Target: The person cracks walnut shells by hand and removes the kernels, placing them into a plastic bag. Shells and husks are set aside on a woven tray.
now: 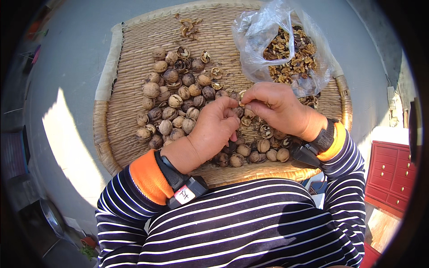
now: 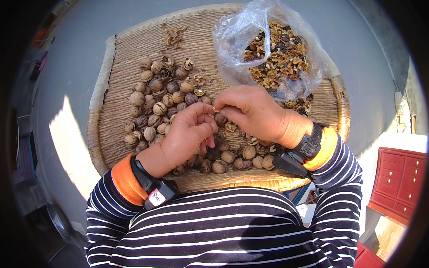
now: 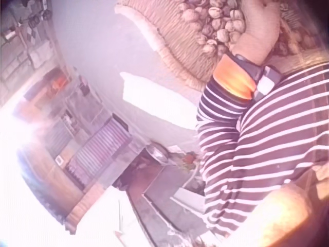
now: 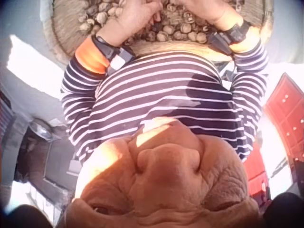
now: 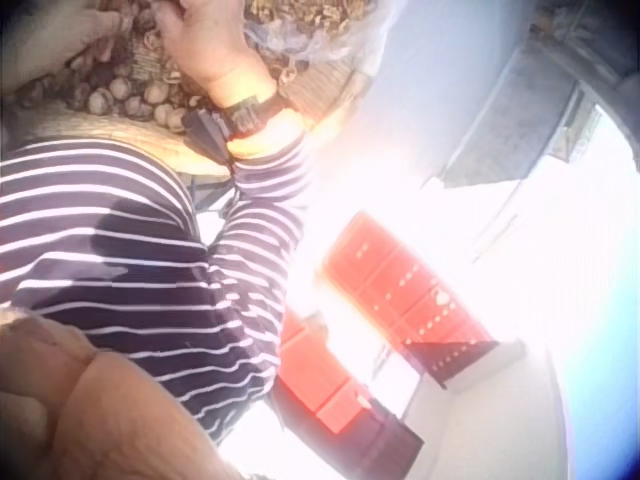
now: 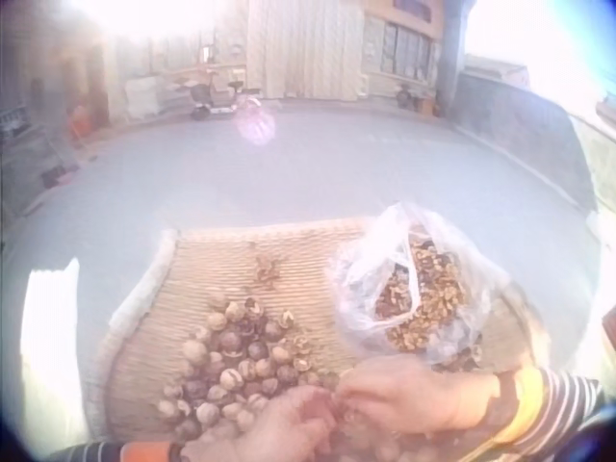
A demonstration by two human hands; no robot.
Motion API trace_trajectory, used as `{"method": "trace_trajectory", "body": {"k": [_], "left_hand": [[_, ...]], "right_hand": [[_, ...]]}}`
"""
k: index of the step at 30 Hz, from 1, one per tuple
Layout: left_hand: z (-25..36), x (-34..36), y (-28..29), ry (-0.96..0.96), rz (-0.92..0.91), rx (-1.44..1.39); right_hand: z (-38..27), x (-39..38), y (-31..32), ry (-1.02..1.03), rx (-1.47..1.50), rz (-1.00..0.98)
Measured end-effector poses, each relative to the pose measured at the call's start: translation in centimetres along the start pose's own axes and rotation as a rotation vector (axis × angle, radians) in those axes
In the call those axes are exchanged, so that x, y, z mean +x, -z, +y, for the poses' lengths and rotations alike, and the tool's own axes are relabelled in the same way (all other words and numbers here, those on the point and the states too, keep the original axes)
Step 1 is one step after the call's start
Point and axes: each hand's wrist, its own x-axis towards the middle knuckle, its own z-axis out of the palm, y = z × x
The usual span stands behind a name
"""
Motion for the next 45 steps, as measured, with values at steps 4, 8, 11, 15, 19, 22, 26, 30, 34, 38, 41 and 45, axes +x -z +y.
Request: {"method": "trace_trajectory", "body": {"k": [4,8,11,15,19,22,26,30,34,38,41,45], "left_hand": [[-1.1,-0.3,-0.9,-0.008,-0.031,0.144],[-1.7,0.0,-0.9,-0.034,-0.017,0.162],[-1.6,0.3,-0.8,-0.059,-0.013,0.184],[-1.5,0.2,-0.8,-0.048,-0.028,0.19],[-1.5,0.3,-0.7,-0.056,-0.025,0.21],[-1.7,0.6,-0.4,-0.094,0.007,0.217],[-2.0,1.1,0.0,-0.172,0.066,0.169],[-1.5,0.6,0.3,-0.163,0.081,0.035],[-0.6,0.1,-0.2,-0.126,0.123,0.03],[-0.6,-0.4,-0.8,-0.141,0.165,-0.031],[-0.7,-0.5,-0.8,-0.088,0.192,-0.051],[-0.7,-0.2,-1.0,-0.062,0.173,-0.061]], "right_hand": [[-0.3,2.5,0.2,0.075,-0.086,0.129],[1.0,9.9,0.2,0.177,-0.208,0.187],[3.0,15.6,-0.1,0.055,-0.208,0.235],[6.3,19.4,-1.1,-0.091,-0.113,0.271],[6.3,19.2,-0.4,-0.137,-0.177,0.236],[1.0,16.8,2.2,-0.127,-0.029,0.203],[-6.9,8.9,6.7,-0.132,-0.085,0.035],[-5.7,3.4,6.6,-0.114,0.002,-0.235],[-2.7,-0.6,7.1,-0.196,-0.258,-0.42],[-0.3,-2.6,6.8,-0.213,-0.378,-0.345],[1.5,-3.9,6.5,-0.334,-0.433,-0.399],[3.2,-4.8,6.2,-0.361,-0.57,-0.432]]}}
